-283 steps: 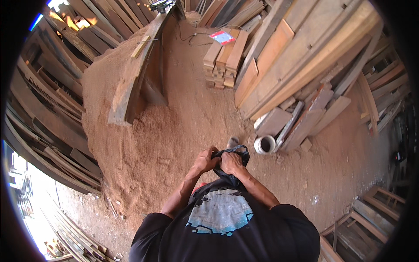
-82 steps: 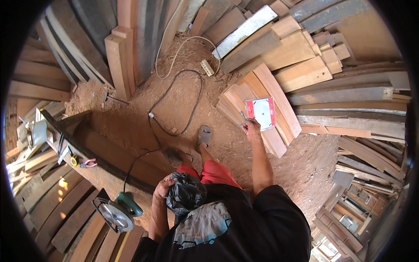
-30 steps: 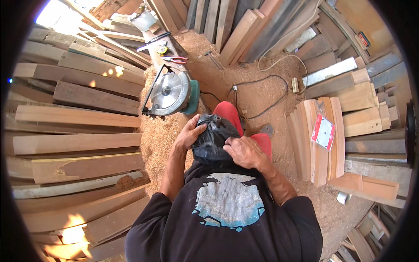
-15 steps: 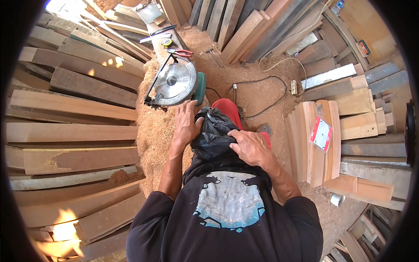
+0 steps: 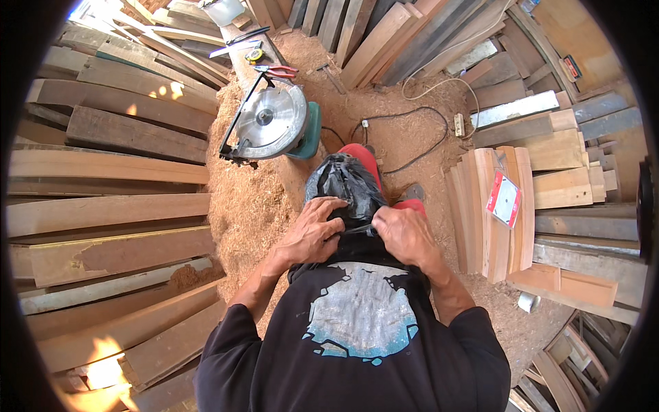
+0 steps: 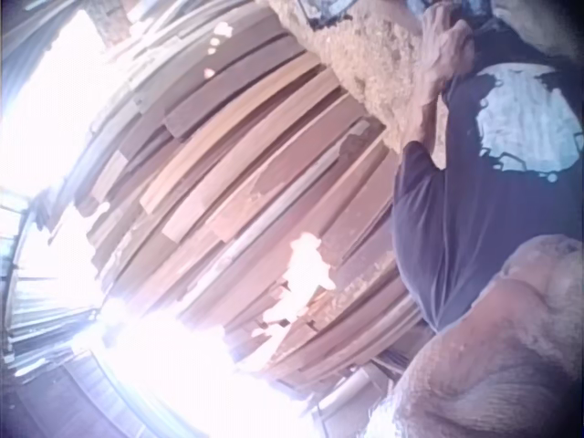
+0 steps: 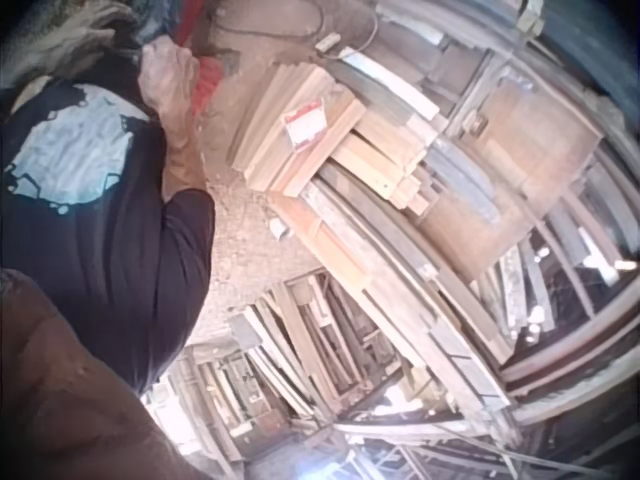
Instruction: The person walks through a cluttered workshop, picks up a black plastic bag, and retrieves a metal tool. They then use a circular saw blade to sharpen the tool by rubbing it against the spinning blade.
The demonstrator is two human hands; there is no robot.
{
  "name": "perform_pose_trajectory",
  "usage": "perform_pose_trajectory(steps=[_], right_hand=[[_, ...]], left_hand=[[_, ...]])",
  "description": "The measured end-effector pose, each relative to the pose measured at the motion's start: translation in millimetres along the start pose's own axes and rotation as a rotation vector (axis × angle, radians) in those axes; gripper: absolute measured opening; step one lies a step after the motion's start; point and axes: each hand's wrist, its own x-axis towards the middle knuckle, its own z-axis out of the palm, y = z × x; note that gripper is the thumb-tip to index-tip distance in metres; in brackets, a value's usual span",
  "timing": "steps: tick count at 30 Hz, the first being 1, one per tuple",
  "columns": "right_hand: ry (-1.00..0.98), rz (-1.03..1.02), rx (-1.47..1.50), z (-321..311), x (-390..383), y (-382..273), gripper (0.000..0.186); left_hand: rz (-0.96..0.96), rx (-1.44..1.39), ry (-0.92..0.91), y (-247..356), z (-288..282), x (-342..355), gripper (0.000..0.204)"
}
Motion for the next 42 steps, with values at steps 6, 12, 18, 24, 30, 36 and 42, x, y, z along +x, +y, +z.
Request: perform_pose_trajectory(steps=[6, 12, 18, 24, 30, 36, 42], right_hand=[[0.159, 0.060, -0.094, 10, 23, 14, 0.038], [0.116, -0.028, 0.043, 22, 36, 29, 0.048], [0.110, 0.087, 0.094, 2, 45, 2, 0.042], [0.368, -0.056, -0.105, 20, 96, 24, 0.041], [0.257, -0.092, -0.155, 40, 151, 35, 0.021], [0.511, 0.013, -0.023, 42, 187, 49, 0.018], [0.275, 0.099, 0.292, 47, 173, 120, 0.029]], left_hand=[[-0.139, -0.162, -0.046, 17, -5, -7, 0.013], [-0.568, 0.032, 0.143, 0, -2, 3, 0.031], [-0.530, 0.182, 0.073, -9, 11, 39, 0.038], [-0.326, 0.241, 0.078, -8, 24, 41, 0.022], [-0.198, 0.195, 0.044, -12, 39, 31, 0.019], [-0.168, 0.158, 0.050, -7, 40, 25, 0.015], [-0.141, 0.116, 0.097, -5, 36, 15, 0.014]])
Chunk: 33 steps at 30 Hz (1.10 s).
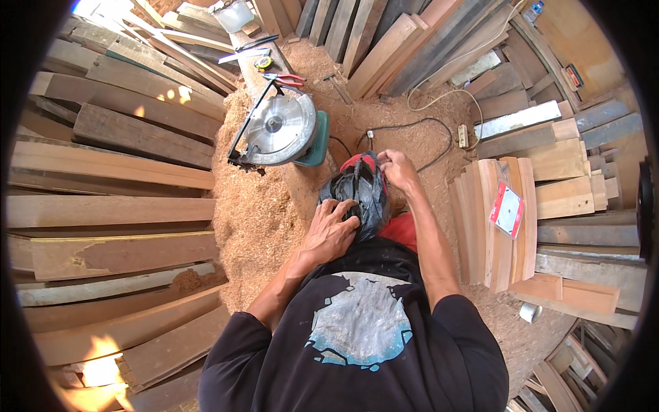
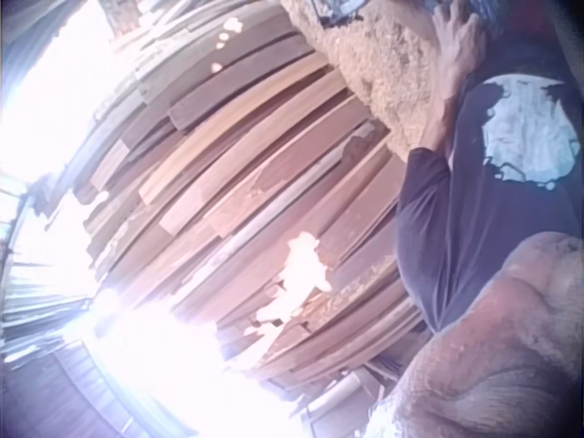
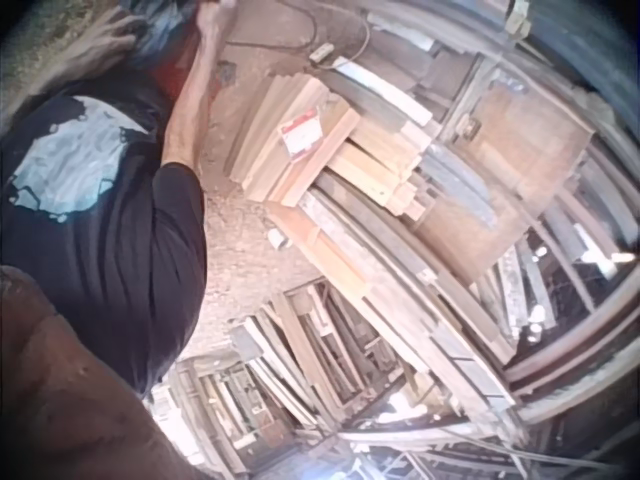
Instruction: The person walks through a cluttered workshop, picks up a black plastic bag, and retrieves a metal tool. They then use a circular saw blade to sharpen the tool by rubbing it against the spinning blade.
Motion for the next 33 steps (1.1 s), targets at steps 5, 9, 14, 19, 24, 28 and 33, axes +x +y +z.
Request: perform_pose_trajectory(steps=[5, 9, 14, 19, 24, 28, 33], right_hand=[[-0.063, 0.068, 0.151, -33, -45, -53, 0.062], [-0.274, -0.020, -0.150, -17, -59, -39, 0.068], [-0.292, 0.068, 0.560, -12, -89, -14, 0.053], [-0.309, 0.098, 1.061, 2, -119, -9, 0.055], [-0.210, -0.054, 0.705, -2, -134, 0, 0.069], [0.198, -0.238, -0.332, -51, -165, -95, 0.070], [-0.059, -0.385, -0.352, -42, -179, -97, 0.051]], left_hand=[[0.010, 0.005, 0.008, 8, 6, -4, 0.013], [-0.008, 0.029, 0.034, 15, 12, -9, 0.013], [-0.083, -0.195, 0.193, 3, 11, -18, 0.017], [-0.426, -0.372, 0.036, 10, -25, 10, 0.043], [-0.101, 0.035, -0.116, 15, -22, 18, 0.065], [-0.129, 0.030, -0.059, 10, -10, 10, 0.066], [-0.156, -0.118, -0.024, 7, -6, 11, 0.065]])
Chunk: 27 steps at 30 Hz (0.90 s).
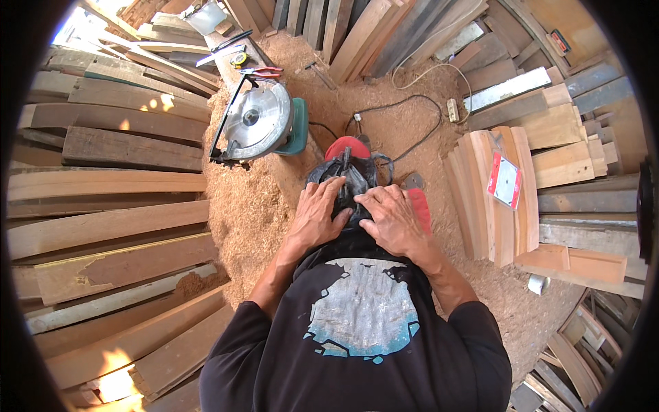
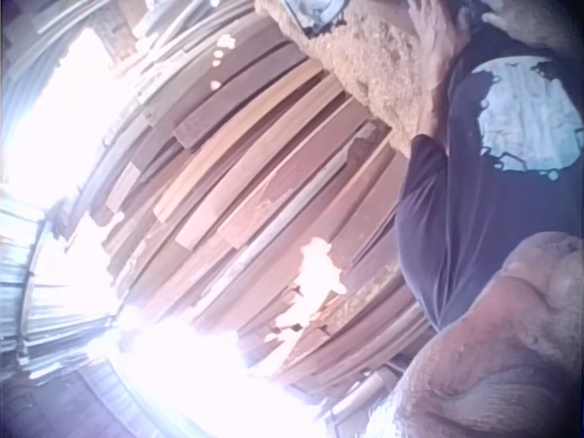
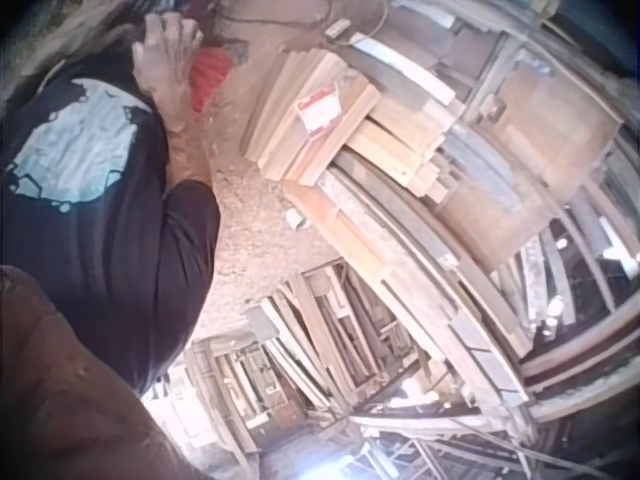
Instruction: The person walks through a cluttered workshop, picks up a black plastic bag, and retrieves a metal tool. They then use a circular saw blade to sharpen the tool by rubbing it against the spinning blade.
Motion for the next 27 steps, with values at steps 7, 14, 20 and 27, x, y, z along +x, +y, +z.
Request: perform_pose_trajectory(steps=[7, 14, 20, 27], right_hand=[[-0.181, 0.042, 0.012, 0, -19, 7, 0.020], [-0.332, 0.293, 0.038, -10, -7, -2, 0.023], [0.037, -0.015, -0.084, 3, 29, -13, 0.033], [0.004, -0.010, -0.009, 35, 43, 28, 0.018]], left_hand=[[0.059, 0.052, -0.039, -26, -4, -33, 0.042], [0.161, 0.026, 0.019, -32, -1, -42, 0.024], [0.153, 0.004, 0.026, -36, -3, -49, 0.026], [0.075, 0.004, -0.003, -38, -17, -60, 0.015]])
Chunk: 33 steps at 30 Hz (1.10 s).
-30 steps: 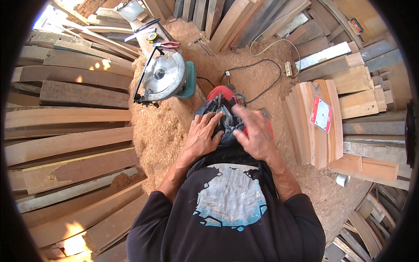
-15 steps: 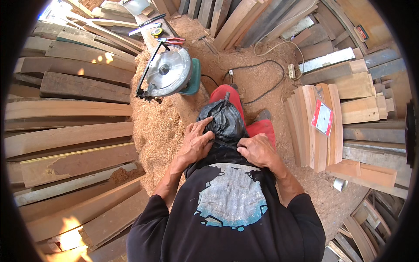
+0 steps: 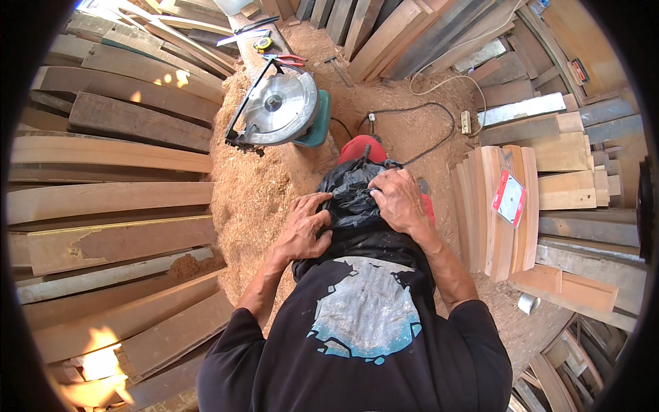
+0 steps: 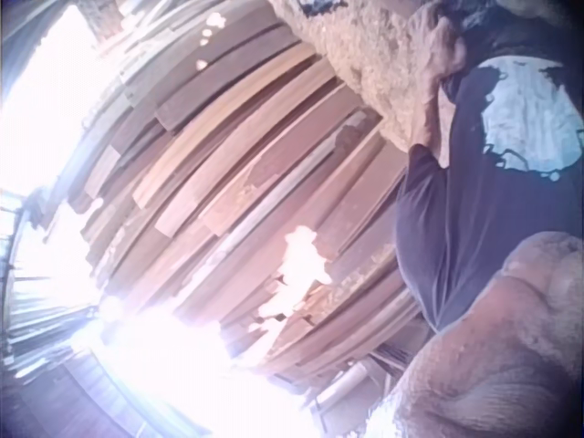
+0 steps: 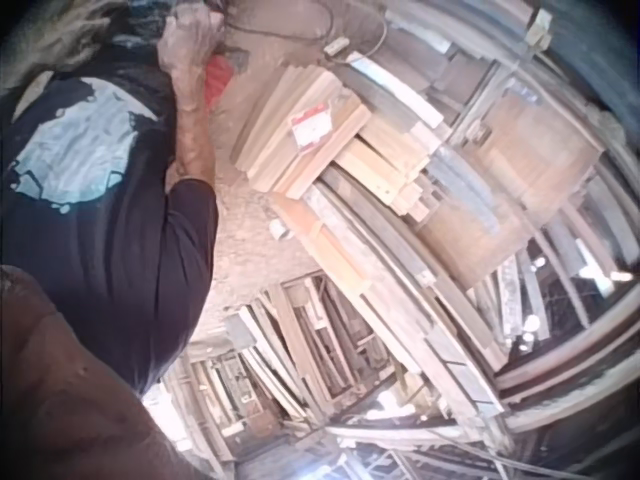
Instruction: The person walks through a cluttered workshop, picks up a black plastic bag, and retrieves a metal tool. They then use a circular saw blade to sharpen the tool by rubbing it against the spinning blade.
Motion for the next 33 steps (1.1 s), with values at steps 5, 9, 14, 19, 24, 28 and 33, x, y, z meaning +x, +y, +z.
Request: perform_pose_trajectory(steps=[5, 9, 14, 19, 24, 28, 33], right_hand=[[0.083, 0.029, 0.072, 8, 8, 0, 0.012], [0.094, 0.093, 0.170, 11, 10, 1, 0.011], [0.074, 0.035, 0.142, 9, 8, 2, 0.013], [0.290, 0.035, 0.054, -20, 3, -45, 0.022], [0.069, 0.001, 0.053, -1, 2, -30, 0.018], [-0.054, 0.063, -0.088, 1, 7, -30, 0.016], [-0.116, 0.097, -0.268, 7, 9, -40, 0.024]], left_hand=[[-0.174, 0.106, 0.145, 0, 9, 15, 0.013], [-0.012, 0.082, 0.276, 14, 7, 49, 0.019], [0.040, 0.122, 0.187, 9, 25, 73, 0.015], [0.080, 0.093, 0.276, 4, 36, 74, 0.015], [0.102, 0.078, 0.268, 12, 28, 72, 0.015], [0.110, 0.099, 0.277, 15, 30, 71, 0.012], [0.110, 0.124, 0.269, 8, 40, 70, 0.015]])
